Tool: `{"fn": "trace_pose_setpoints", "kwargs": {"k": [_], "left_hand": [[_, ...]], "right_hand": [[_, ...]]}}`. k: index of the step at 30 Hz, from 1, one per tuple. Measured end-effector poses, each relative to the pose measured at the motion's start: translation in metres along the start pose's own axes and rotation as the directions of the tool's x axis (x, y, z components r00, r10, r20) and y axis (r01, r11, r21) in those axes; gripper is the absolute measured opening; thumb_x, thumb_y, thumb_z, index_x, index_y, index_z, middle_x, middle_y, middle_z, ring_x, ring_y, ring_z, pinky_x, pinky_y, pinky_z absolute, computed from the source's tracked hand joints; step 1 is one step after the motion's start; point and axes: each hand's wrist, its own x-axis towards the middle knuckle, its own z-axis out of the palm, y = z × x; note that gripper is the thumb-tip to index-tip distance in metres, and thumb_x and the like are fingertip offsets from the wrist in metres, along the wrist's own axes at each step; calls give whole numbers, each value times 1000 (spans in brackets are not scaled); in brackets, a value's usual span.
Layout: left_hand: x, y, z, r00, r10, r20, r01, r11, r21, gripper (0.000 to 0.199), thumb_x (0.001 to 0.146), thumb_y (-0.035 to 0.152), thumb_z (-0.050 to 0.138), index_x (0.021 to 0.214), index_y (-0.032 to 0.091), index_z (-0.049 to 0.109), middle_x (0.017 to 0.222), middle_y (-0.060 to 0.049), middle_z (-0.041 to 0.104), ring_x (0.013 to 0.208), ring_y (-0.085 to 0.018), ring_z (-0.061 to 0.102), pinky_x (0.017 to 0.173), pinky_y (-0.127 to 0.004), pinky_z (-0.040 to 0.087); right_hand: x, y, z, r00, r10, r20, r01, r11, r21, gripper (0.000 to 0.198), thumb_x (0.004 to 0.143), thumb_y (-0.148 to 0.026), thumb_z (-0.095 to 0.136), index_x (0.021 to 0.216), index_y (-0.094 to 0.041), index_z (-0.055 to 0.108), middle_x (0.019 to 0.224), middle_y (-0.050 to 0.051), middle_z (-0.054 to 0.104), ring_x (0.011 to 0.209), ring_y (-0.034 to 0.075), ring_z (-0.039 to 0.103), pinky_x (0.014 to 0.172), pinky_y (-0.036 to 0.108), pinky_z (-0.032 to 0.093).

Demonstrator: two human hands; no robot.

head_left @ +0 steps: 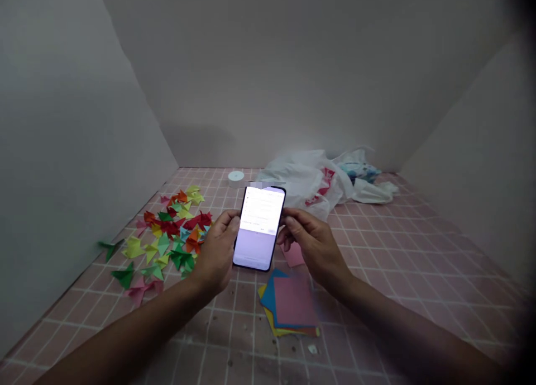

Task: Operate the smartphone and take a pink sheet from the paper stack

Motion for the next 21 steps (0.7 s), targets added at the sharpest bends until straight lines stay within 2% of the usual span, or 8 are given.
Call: {"fn": "trace_pose_setpoints", "kwargs": {"k": [9,21], "left_hand": [[-7,-3,-1,1000,-8,25,8,1000,16,25,81,36,68,99,21,61,84,-1,71,69,-16,68,56,-23,50],[-9,-2,-1,999,-35,24,35,999,-21,26,80,36,70,99,21,61,88,-2,72,75,-17,69,63,-26,54]], "right_hand": [[-2,1,0,999,20,-41,-22,999,-43,25,88,-32,59,103,-14,64,58,-2,62,50,12,56,49,25,46],[-2,2,-1,999,12,-50,-14,999,-45,23,88,-32,59,101,-15,64,57,-3,61,49,11,55,47,24,45]]}}
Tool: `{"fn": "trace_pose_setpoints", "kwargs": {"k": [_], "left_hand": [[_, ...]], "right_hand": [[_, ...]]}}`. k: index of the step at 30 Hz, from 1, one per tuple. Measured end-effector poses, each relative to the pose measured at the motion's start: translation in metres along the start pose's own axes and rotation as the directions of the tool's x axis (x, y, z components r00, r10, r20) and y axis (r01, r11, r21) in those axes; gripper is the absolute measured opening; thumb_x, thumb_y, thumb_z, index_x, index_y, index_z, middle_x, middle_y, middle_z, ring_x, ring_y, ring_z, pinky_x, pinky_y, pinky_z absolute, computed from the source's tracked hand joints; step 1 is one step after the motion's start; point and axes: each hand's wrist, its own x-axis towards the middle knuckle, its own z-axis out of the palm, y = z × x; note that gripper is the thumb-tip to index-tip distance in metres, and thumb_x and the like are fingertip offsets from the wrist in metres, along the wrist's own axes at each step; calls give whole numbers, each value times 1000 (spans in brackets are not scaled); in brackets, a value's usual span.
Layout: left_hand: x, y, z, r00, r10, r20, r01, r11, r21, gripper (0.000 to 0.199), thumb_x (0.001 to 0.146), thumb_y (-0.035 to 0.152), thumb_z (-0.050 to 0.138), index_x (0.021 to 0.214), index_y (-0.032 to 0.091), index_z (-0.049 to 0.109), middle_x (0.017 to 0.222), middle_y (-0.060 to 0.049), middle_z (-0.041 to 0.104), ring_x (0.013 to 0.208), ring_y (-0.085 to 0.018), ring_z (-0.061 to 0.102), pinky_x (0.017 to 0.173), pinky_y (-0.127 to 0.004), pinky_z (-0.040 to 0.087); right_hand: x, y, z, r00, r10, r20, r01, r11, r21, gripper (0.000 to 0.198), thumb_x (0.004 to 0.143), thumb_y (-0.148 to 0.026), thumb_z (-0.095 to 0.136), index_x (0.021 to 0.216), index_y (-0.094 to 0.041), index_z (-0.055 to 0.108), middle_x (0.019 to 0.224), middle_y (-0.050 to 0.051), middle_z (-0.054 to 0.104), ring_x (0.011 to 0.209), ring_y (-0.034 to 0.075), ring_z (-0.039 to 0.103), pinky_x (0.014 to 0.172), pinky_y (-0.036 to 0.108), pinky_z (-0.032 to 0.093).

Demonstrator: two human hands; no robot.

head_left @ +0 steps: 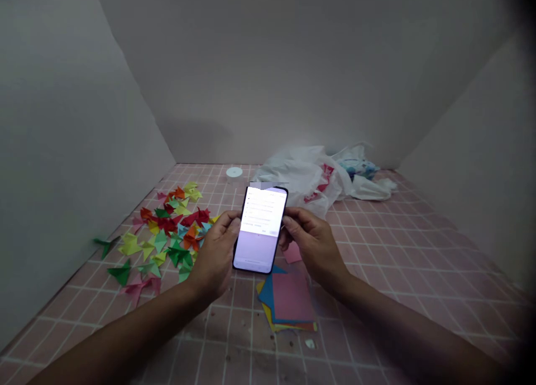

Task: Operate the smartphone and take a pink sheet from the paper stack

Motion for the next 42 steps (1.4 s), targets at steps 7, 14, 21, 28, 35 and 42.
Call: {"fn": "trace_pose_setpoints", "kwargs": {"k": [7,14,21,28,35,42], "left_hand": [[0,2,2,1000,-17,-8,16,1000,-22,28,77,34,72,100,20,62,87,-3,72,75,-18,70,63,-26,55],[-2,3,3,1000,-22,-7,22,1000,-18,26,79,32,70,101,20,62,87,-3,72,74,-18,70,61,-26,55],[-2,3,4,999,-44,-20,44,999,-22,29,76,34,73,98,20,61,84,-2,72,72,-19,70,61,-27,55],[-1,2,2,999,-47,-13,47,999,-22,23,79,31,70,97,21,62,87,-4,73,75,-19,70,62,-27,55],[-2,-1,1,999,-32,-16,31,999,-8,26,79,32,70,101,20,62,88,-4,72,75,-19,70,62,-27,55],[-4,-3,3,1000,-27,-6,28,999,36,25,80,35,70,98,20,61,89,-2,72,76,-18,69,63,-26,53]], "right_hand": [[-1,-3,1,1000,11,-5,-11,1000,-8,23,87,-33,59,100,-14,64,56,-3,60,47,11,54,46,24,44],[0,-2,1,1000,7,-1,-7,1000,2,22,87,-32,59,100,-14,64,56,-3,60,48,11,53,47,23,45],[-1,-3,1,1000,27,-12,-27,1000,-14,24,86,-34,60,100,-15,64,55,-3,59,47,11,53,45,23,43],[-1,-3,1,1000,23,-10,-23,1000,6,23,85,-34,61,98,-15,64,55,-4,58,47,11,52,46,23,43],[0,-5,0,999,27,27,-28,999,37,22,86,-34,61,95,-15,61,61,-3,59,49,10,54,48,23,43],[0,-5,-2,1000,-1,29,0,1000,19,32,86,-37,61,109,-14,58,65,-4,57,45,9,54,41,22,44]]}}
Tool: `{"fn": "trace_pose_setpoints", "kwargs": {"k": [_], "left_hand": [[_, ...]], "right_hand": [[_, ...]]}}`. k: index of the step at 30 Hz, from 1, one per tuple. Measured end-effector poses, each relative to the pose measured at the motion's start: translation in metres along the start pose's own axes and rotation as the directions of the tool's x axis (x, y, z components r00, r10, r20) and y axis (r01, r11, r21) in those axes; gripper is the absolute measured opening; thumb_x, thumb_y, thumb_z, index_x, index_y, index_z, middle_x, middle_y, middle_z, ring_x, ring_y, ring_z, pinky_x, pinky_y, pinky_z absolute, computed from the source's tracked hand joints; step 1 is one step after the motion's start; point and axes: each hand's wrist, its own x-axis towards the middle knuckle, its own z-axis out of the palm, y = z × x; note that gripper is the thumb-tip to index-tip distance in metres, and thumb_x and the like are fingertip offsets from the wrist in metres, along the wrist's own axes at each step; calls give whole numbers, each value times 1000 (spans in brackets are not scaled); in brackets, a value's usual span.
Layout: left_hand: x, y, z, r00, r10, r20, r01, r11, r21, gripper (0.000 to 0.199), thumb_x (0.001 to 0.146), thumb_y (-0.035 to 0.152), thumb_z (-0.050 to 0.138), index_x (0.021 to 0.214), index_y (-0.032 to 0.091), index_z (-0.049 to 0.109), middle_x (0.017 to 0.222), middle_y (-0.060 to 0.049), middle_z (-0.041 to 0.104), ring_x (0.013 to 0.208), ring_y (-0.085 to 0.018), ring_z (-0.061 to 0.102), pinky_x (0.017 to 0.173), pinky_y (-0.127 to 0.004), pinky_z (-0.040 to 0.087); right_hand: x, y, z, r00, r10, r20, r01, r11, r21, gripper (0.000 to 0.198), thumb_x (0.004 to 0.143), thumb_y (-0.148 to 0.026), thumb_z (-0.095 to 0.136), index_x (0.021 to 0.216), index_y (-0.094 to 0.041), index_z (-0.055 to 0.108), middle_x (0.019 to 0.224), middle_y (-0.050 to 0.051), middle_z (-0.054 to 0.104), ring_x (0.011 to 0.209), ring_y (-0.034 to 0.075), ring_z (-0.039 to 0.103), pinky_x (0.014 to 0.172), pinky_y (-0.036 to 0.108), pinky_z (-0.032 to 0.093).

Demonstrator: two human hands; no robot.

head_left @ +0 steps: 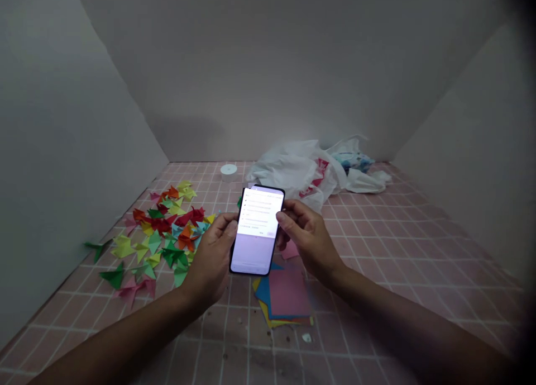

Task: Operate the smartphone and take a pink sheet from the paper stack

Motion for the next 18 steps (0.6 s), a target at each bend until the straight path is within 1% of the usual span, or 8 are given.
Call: {"fn": "trace_pose_setpoints", "kwargs": {"k": [4,8,12,18], "left_hand": [[-3,-3,0,999,15,34,-17,999,47,27,82,38,67,102,20,61,91,-3,72,76,-19,68,61,-26,53],[-6,-3,2,999,12,49,-15,999,45,27,83,37,67,103,20,61,93,-3,71,77,-18,68,62,-25,52],[-7,-2,3,999,9,43,-11,999,42,27,83,36,67,103,20,61,93,-4,71,78,-18,68,62,-26,53],[-6,-5,1,998,23,55,-26,998,57,24,86,34,64,104,20,61,94,-4,70,79,-18,67,63,-25,52]], "right_hand": [[1,2,0,1000,-1,8,1,1000,26,28,85,-39,62,101,-16,57,66,-4,58,42,8,52,38,20,43],[2,3,0,1000,2,-8,-2,1000,18,25,83,-39,64,91,-17,55,66,-3,59,45,9,53,36,19,44],[2,3,0,1000,12,-18,-12,1000,19,24,81,-37,65,92,-17,55,66,-2,59,46,10,54,36,20,45],[1,3,1,1000,1,-18,0,1000,25,21,82,-35,64,91,-17,56,66,-3,59,45,9,53,36,20,45]]}}
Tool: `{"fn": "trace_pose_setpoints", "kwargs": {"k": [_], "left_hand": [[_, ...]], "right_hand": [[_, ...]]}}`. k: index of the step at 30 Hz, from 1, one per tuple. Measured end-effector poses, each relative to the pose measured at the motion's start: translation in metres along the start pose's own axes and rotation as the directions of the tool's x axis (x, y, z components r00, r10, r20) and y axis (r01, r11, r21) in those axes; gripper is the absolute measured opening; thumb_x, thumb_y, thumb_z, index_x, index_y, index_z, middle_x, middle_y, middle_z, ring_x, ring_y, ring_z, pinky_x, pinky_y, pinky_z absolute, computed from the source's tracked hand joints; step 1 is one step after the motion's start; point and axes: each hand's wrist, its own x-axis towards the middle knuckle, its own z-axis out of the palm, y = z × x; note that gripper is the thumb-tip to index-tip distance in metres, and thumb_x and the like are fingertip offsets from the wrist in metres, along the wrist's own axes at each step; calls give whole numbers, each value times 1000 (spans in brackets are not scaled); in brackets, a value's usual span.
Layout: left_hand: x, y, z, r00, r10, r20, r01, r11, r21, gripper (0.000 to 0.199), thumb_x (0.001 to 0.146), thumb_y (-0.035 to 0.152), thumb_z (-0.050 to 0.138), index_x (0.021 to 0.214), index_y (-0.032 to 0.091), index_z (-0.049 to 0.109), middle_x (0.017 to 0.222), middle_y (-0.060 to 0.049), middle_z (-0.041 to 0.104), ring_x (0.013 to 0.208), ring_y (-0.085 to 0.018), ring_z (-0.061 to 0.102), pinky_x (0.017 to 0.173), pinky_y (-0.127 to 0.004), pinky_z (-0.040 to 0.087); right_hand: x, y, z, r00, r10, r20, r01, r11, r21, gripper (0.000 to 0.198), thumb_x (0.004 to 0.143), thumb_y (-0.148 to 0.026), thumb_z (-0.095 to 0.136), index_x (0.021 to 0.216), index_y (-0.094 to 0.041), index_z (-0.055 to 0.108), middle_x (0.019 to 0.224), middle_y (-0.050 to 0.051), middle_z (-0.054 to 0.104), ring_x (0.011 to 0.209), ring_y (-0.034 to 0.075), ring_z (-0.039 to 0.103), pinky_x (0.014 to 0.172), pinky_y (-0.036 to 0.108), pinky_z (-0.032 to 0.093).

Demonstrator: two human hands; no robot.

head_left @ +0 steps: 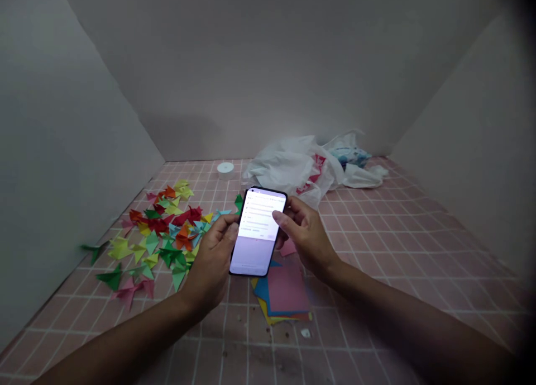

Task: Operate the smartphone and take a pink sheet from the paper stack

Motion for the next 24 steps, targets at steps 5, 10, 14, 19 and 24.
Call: {"fn": "trace_pose_setpoints", "kwargs": {"k": [5,10,14,19,24], "left_hand": [[-1,-1,0,1000,11,-2,-11,999,45,23,88,35,61,106,21,61,95,-4,70,76,-18,67,60,-26,52],[-1,-2,0,1000,5,8,-5,998,55,24,87,37,62,105,20,61,94,-4,70,75,-18,67,61,-27,53],[2,-2,0,1000,-8,2,8,1000,6,24,86,35,64,103,20,61,94,-4,71,77,-18,68,63,-26,54],[5,2,-1,998,-44,-46,42,998,-55,23,81,32,69,99,20,61,91,-3,72,76,-18,69,62,-25,54],[9,12,-2,993,-47,-106,39,996,-76,21,80,31,69,95,19,61,84,-4,73,75,-20,71,62,-28,56]], "right_hand": [[1,3,0,1000,7,-12,-8,999,-34,27,82,-37,65,96,-16,58,69,-1,60,48,11,55,37,21,47],[1,1,-1,1000,25,-15,-26,998,-53,29,82,-38,66,98,-15,58,68,-1,60,46,10,53,36,21,45],[0,-2,-2,999,27,18,-26,999,-19,27,84,-41,64,95,-16,58,67,-2,59,45,10,54,37,20,45],[1,-3,-4,998,44,49,-45,999,18,28,87,-42,60,96,-16,58,69,-3,58,45,9,56,42,21,46],[1,0,0,990,65,125,-69,997,30,29,80,-35,66,101,-15,61,73,-1,60,54,10,58,50,23,49]]}}
